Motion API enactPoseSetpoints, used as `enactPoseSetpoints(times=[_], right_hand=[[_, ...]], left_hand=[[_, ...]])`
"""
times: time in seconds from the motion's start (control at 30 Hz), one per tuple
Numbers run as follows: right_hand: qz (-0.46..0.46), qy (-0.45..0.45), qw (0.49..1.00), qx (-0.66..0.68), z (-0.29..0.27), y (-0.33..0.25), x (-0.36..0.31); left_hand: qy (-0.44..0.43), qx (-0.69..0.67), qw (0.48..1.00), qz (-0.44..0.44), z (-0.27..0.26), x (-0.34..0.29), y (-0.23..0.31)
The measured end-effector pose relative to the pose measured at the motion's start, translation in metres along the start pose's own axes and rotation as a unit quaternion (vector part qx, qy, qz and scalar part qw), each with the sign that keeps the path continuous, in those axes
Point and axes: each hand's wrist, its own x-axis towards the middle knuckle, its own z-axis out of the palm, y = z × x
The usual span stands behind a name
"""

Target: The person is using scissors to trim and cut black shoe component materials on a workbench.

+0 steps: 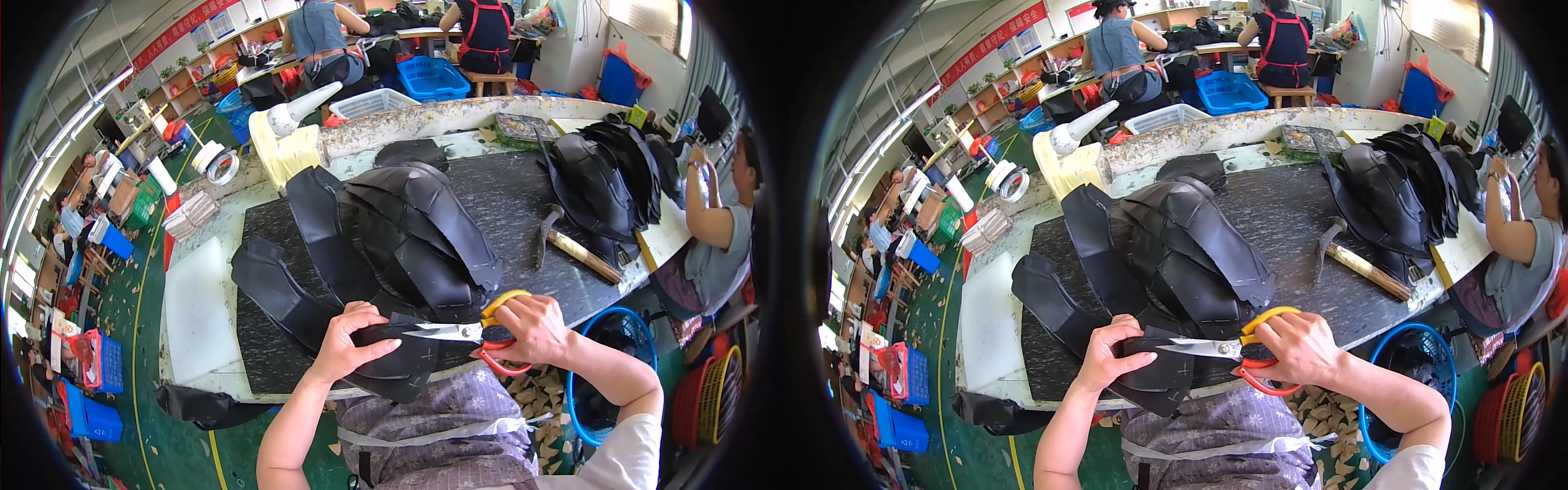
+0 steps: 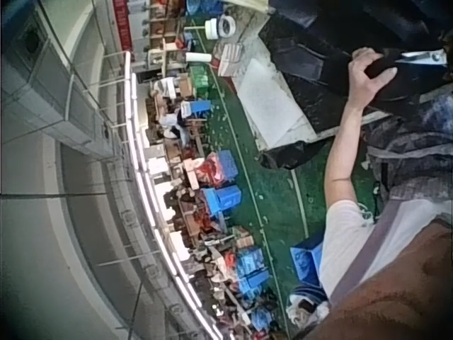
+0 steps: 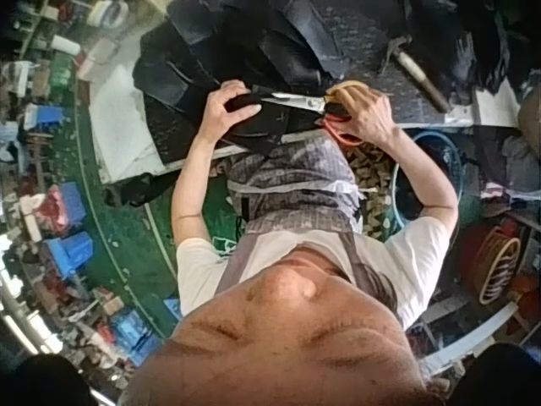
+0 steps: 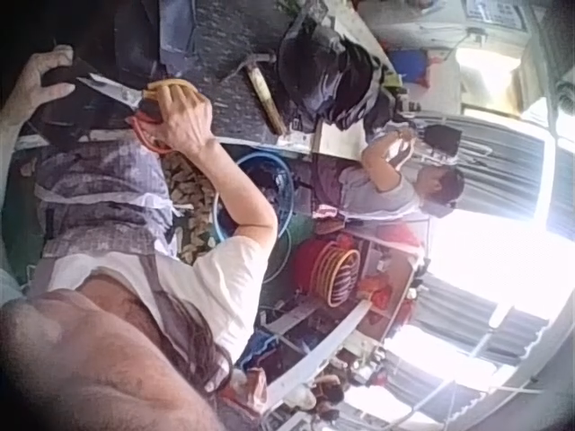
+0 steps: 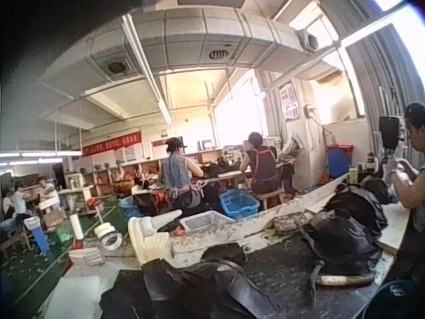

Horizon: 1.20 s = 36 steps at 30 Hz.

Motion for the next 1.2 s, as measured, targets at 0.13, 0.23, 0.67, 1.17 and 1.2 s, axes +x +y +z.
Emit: enactPoseSetpoints(times=[0.13, 0.23, 0.67, 1.17, 1.2], right_hand=[[0.018, -0.019, 0.999, -0.036, 0.001, 0.000, -0.001], [0.046, -0.021, 0.998, -0.046, -0.007, -0.012, 0.020], [0.021, -0.003, 0.997, -0.072, -0.001, -0.017, 0.029], [0.207, -0.058, 0.865, 0.453, 0.030, -0.068, 0.025], [0.255, -0.065, 0.818, 0.512, 0.036, -0.080, 0.033]], left_hand=[[-0.011, 0.030, 0.999, 0.009, 0.001, -0.001, 0.000], [-0.022, 0.076, 0.997, 0.015, 0.001, 0.000, 0.000], [-0.022, 0.048, 0.998, 0.024, -0.001, -0.004, -0.005], [-0.007, 0.004, 0.999, 0.047, -0.009, -0.006, -0.003], [0.010, -0.091, 0.995, 0.040, -0.009, -0.008, -0.005]])
